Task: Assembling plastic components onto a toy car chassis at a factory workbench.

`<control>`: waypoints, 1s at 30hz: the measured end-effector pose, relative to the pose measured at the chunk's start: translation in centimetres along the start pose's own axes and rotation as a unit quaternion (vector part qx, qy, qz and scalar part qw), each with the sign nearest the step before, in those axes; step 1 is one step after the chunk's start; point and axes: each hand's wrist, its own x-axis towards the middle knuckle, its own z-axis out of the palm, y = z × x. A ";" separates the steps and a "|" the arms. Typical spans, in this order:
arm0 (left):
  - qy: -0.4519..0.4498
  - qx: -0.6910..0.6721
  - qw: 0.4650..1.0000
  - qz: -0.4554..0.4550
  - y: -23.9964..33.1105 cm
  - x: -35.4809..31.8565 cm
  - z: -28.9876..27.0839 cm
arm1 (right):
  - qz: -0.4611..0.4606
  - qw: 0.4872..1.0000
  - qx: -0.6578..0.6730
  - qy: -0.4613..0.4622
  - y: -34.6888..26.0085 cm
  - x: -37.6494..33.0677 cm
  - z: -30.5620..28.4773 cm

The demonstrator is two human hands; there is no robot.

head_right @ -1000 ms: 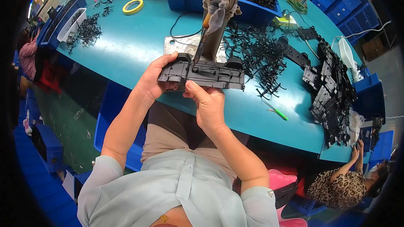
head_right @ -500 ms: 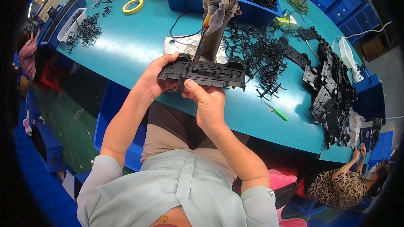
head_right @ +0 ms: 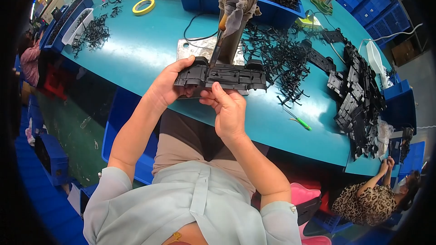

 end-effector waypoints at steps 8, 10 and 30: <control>0.005 0.005 1.000 -0.023 0.2 0.6 0.3 | -0.005 1.000 -0.006 0.018 -0.1 0.6 0.0; 0.014 0.002 0.999 -0.029 0.3 0.6 0.4 | -0.009 1.000 -0.006 0.019 -0.3 0.5 0.2; 0.009 -0.018 0.999 -0.025 0.2 1.0 0.1 | -0.023 1.000 0.002 0.014 -0.2 0.5 0.6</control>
